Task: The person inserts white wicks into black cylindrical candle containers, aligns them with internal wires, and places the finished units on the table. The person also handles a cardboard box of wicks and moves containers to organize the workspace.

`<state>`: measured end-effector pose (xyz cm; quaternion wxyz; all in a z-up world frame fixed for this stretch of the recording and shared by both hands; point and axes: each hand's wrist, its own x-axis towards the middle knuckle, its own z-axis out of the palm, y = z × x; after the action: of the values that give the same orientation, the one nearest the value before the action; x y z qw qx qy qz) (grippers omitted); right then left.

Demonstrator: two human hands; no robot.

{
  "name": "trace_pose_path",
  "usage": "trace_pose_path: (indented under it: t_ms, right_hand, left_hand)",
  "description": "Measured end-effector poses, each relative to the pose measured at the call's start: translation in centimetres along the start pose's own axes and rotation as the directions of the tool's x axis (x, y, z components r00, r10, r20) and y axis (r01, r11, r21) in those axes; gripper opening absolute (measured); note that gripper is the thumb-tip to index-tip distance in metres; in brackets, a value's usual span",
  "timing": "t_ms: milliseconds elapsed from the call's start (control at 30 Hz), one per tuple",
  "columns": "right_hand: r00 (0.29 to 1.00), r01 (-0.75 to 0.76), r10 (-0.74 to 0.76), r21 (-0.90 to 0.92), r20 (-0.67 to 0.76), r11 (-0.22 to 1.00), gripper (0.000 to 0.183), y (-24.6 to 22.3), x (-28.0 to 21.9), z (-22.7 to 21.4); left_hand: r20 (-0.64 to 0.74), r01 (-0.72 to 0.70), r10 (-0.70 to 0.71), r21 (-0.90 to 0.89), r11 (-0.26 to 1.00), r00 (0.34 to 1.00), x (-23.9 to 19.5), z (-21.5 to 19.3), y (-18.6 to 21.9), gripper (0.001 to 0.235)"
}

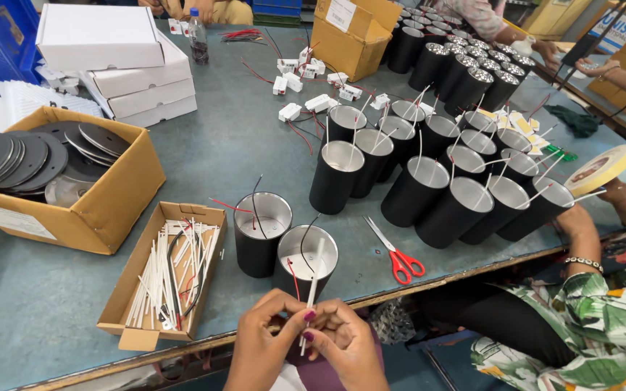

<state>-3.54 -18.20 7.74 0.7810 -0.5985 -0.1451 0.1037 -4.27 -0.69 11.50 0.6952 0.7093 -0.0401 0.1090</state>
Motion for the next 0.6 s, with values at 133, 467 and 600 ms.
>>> trace_pose_path:
  t_ms: [133, 467, 600]
  right_hand:
    - [1.0, 0.015, -0.014, -0.043, 0.026, 0.999, 0.029, -0.8, -0.1, -1.6]
    - [0.959, 0.14, -0.141, -0.019, -0.247, 0.99, 0.023, -5.6, 2.8, -4.3]
    - [0.964, 0.209, -0.23, -0.158, -0.133, 0.965, 0.023, -8.0, 4.9, -5.1]
  left_hand:
    - [-0.104, -0.08, 0.061, -0.19, 0.979, 0.993, 1.2, -0.3, -0.7, 0.019]
    - [-0.102, 0.031, 0.022, 0.495, 0.868, 0.994, 8.2, -0.1, 3.9, 0.031]
    - [-0.139, 0.033, 0.047, 0.524, 0.851, 0.989, 8.6, 1.1, 4.1, 0.029]
